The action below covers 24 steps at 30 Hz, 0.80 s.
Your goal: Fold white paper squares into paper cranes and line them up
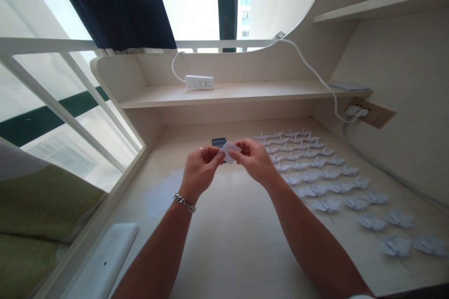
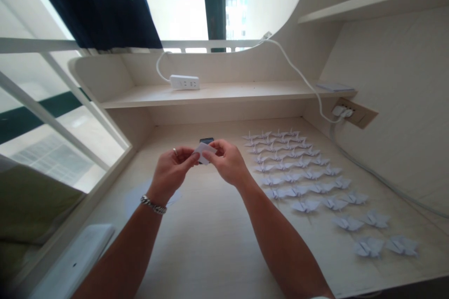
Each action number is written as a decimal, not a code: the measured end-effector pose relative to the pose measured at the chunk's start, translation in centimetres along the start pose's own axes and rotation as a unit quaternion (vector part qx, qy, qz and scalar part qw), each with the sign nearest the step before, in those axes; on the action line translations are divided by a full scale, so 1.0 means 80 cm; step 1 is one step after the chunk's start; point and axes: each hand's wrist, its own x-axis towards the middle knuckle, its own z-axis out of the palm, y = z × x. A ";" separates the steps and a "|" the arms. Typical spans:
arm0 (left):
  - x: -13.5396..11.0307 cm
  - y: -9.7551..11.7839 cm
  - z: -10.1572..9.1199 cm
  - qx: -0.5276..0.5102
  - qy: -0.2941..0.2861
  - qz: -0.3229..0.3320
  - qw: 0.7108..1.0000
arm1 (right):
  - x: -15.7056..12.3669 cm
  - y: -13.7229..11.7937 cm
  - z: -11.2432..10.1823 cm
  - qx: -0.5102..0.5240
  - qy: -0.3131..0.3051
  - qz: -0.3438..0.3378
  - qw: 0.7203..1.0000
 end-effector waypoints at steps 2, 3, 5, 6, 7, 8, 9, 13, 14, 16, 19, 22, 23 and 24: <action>0.001 0.003 -0.002 -0.021 0.007 -0.008 1.000 | -0.001 -0.002 -0.001 0.009 -0.010 0.007 1.000; 0.001 0.004 -0.003 -0.020 -0.007 -0.014 1.000 | -0.001 -0.004 -0.001 0.009 -0.007 0.007 1.000; 0.001 0.005 -0.005 -0.012 -0.044 -0.021 0.999 | -0.003 -0.007 -0.001 -0.001 -0.004 0.005 1.000; 0.001 0.005 -0.005 -0.010 -0.053 -0.019 0.998 | -0.005 -0.009 -0.001 -0.009 -0.010 0.003 1.000; 0.000 0.005 -0.005 -0.013 -0.051 -0.015 0.999 | -0.006 -0.011 -0.001 -0.018 -0.018 0.002 1.000; -0.001 0.005 -0.004 -0.017 -0.040 -0.009 0.999 | -0.006 -0.012 -0.001 -0.022 -0.021 0.000 1.000; -0.001 0.005 -0.003 -0.019 -0.027 -0.005 0.999 | -0.007 -0.013 0.000 -0.019 -0.017 -0.003 1.000; -0.003 0.008 -0.001 -0.004 -0.028 -0.013 1.000 | -0.006 -0.009 0.001 0.010 0.030 -0.013 0.999; -0.003 0.009 -0.001 -0.003 -0.032 -0.015 0.999 | -0.005 -0.008 0.001 0.012 0.031 -0.014 0.999; -0.003 0.011 -0.001 -0.009 -0.028 -0.013 0.999 | -0.005 -0.007 0.001 0.014 0.019 -0.014 1.000; -0.002 0.010 -0.002 -0.029 -0.003 -0.005 1.000 | -0.006 -0.010 0.001 0.032 0.008 -0.010 0.999; 0.000 0.007 -0.003 -0.060 0.025 -0.004 0.998 | -0.008 -0.018 0.002 0.080 -0.012 0.016 0.997; 0.001 0.006 -0.003 -0.071 0.034 -0.006 0.997 | -0.009 -0.020 0.002 0.096 -0.021 0.027 0.995; 0.001 0.005 -0.004 -0.080 0.041 -0.009 0.996 | -0.009 -0.023 0.002 0.109 -0.028 0.035 0.993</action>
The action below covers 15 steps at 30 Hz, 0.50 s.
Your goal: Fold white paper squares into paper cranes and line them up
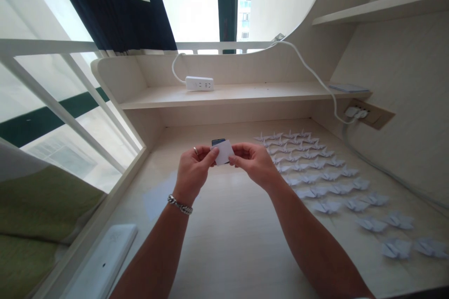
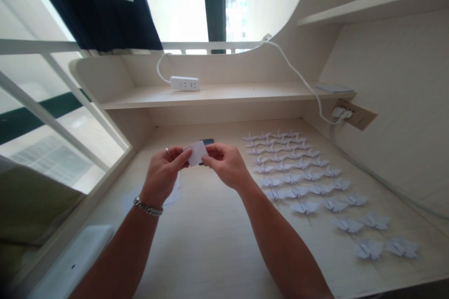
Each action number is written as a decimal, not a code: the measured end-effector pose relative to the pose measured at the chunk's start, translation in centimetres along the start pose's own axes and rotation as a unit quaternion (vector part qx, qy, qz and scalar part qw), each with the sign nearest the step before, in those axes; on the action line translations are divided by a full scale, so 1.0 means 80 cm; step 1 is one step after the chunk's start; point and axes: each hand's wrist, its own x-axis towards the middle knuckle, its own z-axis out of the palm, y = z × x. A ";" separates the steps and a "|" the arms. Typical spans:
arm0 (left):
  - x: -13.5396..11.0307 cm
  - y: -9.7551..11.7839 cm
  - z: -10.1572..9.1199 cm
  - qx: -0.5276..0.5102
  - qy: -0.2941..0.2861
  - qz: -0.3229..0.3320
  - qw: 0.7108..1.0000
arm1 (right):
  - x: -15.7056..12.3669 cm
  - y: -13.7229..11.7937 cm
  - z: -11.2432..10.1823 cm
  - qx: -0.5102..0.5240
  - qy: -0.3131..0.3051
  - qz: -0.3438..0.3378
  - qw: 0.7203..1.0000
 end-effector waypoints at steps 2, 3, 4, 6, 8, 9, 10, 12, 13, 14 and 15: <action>0.001 -0.001 -0.001 -0.011 0.008 -0.009 1.000 | -0.001 -0.004 0.001 0.017 0.000 0.009 1.000; 0.002 -0.001 -0.001 -0.013 0.009 -0.014 1.000 | -0.001 -0.005 0.001 0.023 0.005 0.011 1.000; 0.002 0.000 -0.001 -0.015 0.007 -0.020 1.000 | -0.001 -0.006 0.001 0.027 0.011 0.011 1.000; 0.001 0.001 -0.002 -0.012 -0.003 -0.029 0.999 | -0.001 -0.008 0.001 0.033 0.024 0.010 0.999; 0.000 0.003 -0.002 -0.005 -0.015 -0.034 0.999 | -0.001 -0.008 0.001 0.034 0.036 0.007 0.999; 0.000 0.003 -0.002 -0.003 -0.020 -0.035 0.999 | -0.001 -0.008 0.001 0.034 0.041 0.004 0.999; -0.001 0.004 -0.002 -0.003 -0.024 -0.035 0.999 | -0.001 -0.008 0.001 0.034 0.045 0.002 0.998; -0.002 0.004 -0.002 -0.008 -0.029 -0.034 0.999 | -0.001 -0.006 0.001 0.036 0.056 -0.008 0.998; -0.002 0.005 -0.001 -0.011 -0.032 -0.033 0.999 | -0.001 -0.005 0.000 0.037 0.062 -0.015 0.997; -0.003 0.005 0.000 -0.013 -0.035 -0.030 0.999 | -0.001 -0.003 0.000 0.038 0.068 -0.022 0.997; -0.003 0.006 0.000 -0.015 -0.038 -0.028 0.999 | 0.000 -0.001 0.000 0.038 0.073 -0.029 0.996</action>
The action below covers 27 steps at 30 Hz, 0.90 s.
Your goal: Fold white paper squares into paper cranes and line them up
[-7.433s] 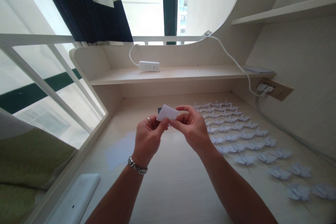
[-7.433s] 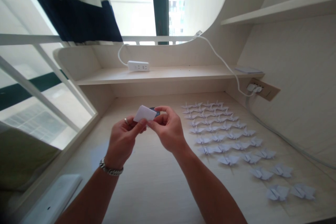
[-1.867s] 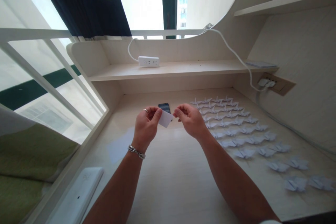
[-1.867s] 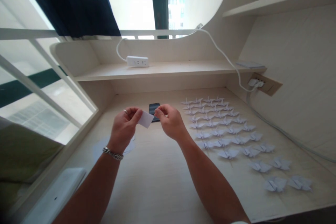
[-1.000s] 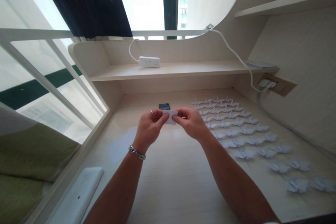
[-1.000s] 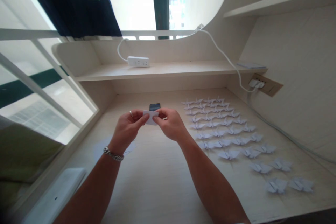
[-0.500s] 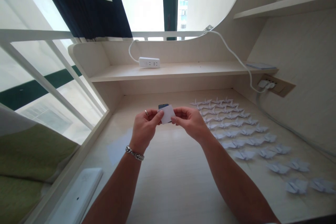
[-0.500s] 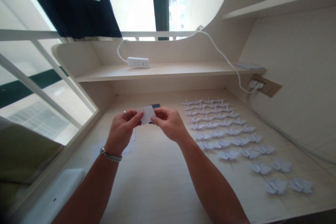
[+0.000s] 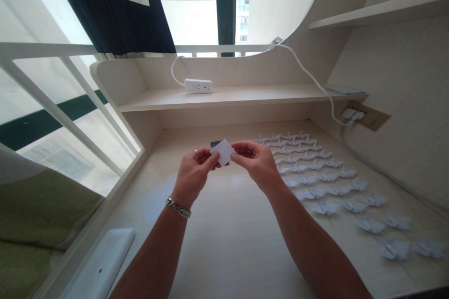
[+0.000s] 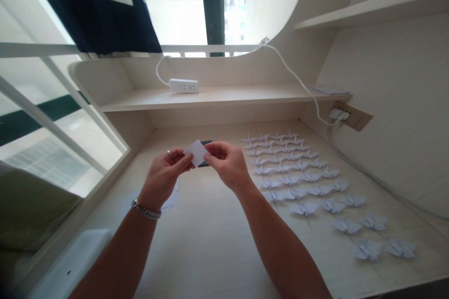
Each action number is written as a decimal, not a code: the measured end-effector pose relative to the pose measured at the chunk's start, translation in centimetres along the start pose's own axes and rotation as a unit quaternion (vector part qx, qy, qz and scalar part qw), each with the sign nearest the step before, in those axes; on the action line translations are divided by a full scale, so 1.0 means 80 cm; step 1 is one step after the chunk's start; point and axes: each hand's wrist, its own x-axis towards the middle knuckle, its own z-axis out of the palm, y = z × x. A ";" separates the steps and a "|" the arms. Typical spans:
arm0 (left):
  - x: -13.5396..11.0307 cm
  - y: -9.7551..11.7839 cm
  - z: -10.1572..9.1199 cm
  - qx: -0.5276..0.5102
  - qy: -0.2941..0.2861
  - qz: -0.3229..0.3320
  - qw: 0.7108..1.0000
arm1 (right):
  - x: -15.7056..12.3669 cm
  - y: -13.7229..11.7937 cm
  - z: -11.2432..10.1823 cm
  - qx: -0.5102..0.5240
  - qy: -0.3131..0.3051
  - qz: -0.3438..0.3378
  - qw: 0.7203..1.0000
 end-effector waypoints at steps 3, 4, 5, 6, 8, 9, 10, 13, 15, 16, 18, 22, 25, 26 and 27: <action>-0.001 0.001 0.002 -0.004 -0.014 0.006 1.000 | 0.001 0.004 0.001 -0.010 0.004 -0.015 1.000; -0.002 0.001 0.002 -0.006 -0.020 0.007 1.000 | 0.001 0.004 0.001 -0.015 0.003 -0.018 1.000; -0.002 0.001 0.003 -0.007 -0.025 0.007 1.000 | 0.000 0.005 0.002 -0.020 0.001 -0.020 1.000; -0.002 0.001 0.002 -0.008 -0.030 0.008 0.999 | 0.000 0.004 0.002 -0.024 0.001 -0.021 0.999; -0.003 0.001 0.002 -0.011 -0.033 0.011 0.999 | -0.002 0.002 0.004 -0.034 0.003 -0.023 0.999; -0.003 0.001 0.002 -0.012 -0.033 0.012 0.999 | -0.003 0.000 0.004 -0.038 0.003 -0.022 0.999; -0.003 0.001 0.002 -0.014 -0.033 0.014 0.999 | -0.004 -0.001 0.005 -0.041 0.002 -0.022 0.999; -0.003 0.001 0.003 -0.019 -0.025 0.027 0.999 | -0.007 -0.005 0.005 -0.047 -0.013 -0.035 0.998; -0.003 0.002 0.002 -0.022 -0.015 0.041 0.999 | -0.008 -0.006 0.005 -0.053 -0.028 -0.056 0.997; -0.004 0.003 0.002 -0.023 -0.010 0.049 0.998 | -0.008 -0.006 0.004 -0.057 -0.036 -0.065 0.996; -0.003 0.003 0.002 -0.023 -0.002 0.061 0.998 | -0.009 -0.006 0.004 -0.068 -0.050 -0.073 0.994; -0.003 0.003 0.000 -0.017 0.006 0.067 0.998 | -0.009 -0.005 0.003 -0.091 -0.061 -0.075 0.991; -0.003 0.003 0.000 -0.017 0.011 0.066 0.998 | -0.009 -0.004 0.003 -0.100 -0.060 -0.079 0.990; -0.003 0.003 0.000 -0.018 0.013 0.065 0.998 | -0.010 -0.005 0.003 -0.100 -0.060 -0.080 0.990; -0.003 0.003 0.000 -0.019 0.014 0.065 0.998 | -0.010 -0.005 0.002 -0.101 -0.061 -0.081 0.990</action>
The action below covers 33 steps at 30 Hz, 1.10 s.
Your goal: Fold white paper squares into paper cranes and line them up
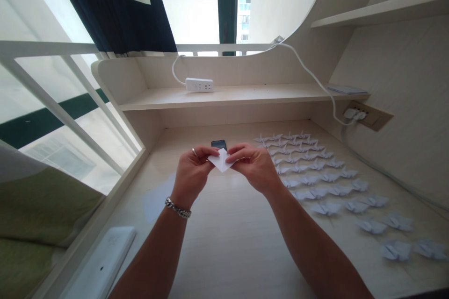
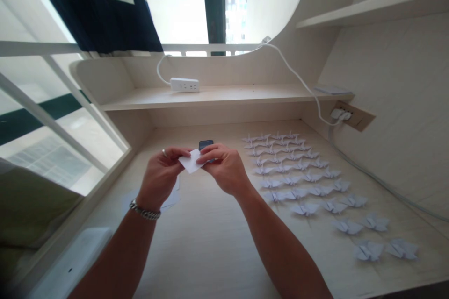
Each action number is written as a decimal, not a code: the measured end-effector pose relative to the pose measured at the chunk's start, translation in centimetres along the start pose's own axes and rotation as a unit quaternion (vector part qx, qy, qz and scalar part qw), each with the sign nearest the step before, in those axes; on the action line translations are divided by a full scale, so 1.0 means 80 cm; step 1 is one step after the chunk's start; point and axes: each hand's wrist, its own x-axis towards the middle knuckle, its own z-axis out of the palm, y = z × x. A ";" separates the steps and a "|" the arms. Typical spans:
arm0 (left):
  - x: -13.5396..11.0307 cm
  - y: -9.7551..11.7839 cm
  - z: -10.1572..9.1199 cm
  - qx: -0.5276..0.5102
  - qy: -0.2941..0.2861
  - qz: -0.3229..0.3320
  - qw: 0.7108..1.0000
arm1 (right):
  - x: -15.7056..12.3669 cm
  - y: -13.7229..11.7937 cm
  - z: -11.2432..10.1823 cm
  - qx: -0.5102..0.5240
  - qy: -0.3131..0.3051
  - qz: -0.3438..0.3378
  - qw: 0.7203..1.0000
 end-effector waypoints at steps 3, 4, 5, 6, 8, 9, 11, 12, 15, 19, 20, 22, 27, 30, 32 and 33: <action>0.000 0.000 0.000 0.001 -0.003 -0.001 1.000 | 0.000 -0.001 -0.001 -0.002 -0.004 0.001 1.000; 0.000 0.001 0.001 0.004 -0.005 -0.003 1.000 | 0.000 -0.001 -0.002 0.000 -0.006 0.001 1.000; 0.000 0.001 0.001 0.008 -0.007 -0.005 1.000 | 0.000 -0.002 -0.002 0.004 -0.009 0.001 1.000; 0.000 0.002 0.001 0.012 -0.008 -0.007 1.000 | 0.000 -0.003 -0.003 0.009 -0.012 0.000 1.000; -0.001 0.003 0.002 0.017 -0.009 -0.010 1.000 | 0.000 -0.004 -0.003 0.018 -0.020 -0.002 1.000; -0.001 0.003 0.002 0.017 -0.009 -0.011 1.000 | 0.000 -0.005 -0.003 0.021 -0.025 -0.001 0.999; 0.000 0.002 0.003 0.018 -0.009 -0.012 1.000 | 0.001 -0.005 -0.003 0.022 -0.034 0.002 0.999; 0.000 0.002 0.003 0.019 -0.009 -0.013 1.000 | 0.001 -0.005 -0.003 0.022 -0.038 0.003 0.999; 0.001 -0.002 0.001 0.025 -0.009 -0.013 1.000 | 0.001 -0.004 -0.002 0.009 -0.053 -0.004 0.999; 0.002 -0.005 0.000 0.039 -0.010 -0.009 0.999 | 0.000 -0.003 -0.002 -0.017 -0.060 -0.004 0.998; 0.002 -0.005 0.000 0.043 -0.011 -0.009 0.999 | 0.000 -0.003 -0.002 -0.022 -0.061 0.001 0.998; 0.001 -0.005 0.001 0.050 -0.015 -0.011 0.999 | -0.001 -0.004 -0.002 -0.030 -0.061 0.012 0.998; 0.000 -0.007 0.003 0.054 -0.026 -0.014 0.998 | -0.003 -0.007 -0.002 -0.052 -0.062 0.038 0.996; 0.000 -0.008 0.003 0.049 -0.038 -0.018 0.998 | -0.004 -0.008 -0.003 -0.066 -0.067 0.044 0.995; 0.000 -0.007 0.003 0.052 -0.041 -0.021 0.998 | -0.004 -0.008 -0.004 -0.065 -0.070 0.044 0.994; 0.000 -0.007 0.004 0.054 -0.040 -0.022 0.997 | -0.004 -0.009 -0.004 -0.062 -0.070 0.043 0.995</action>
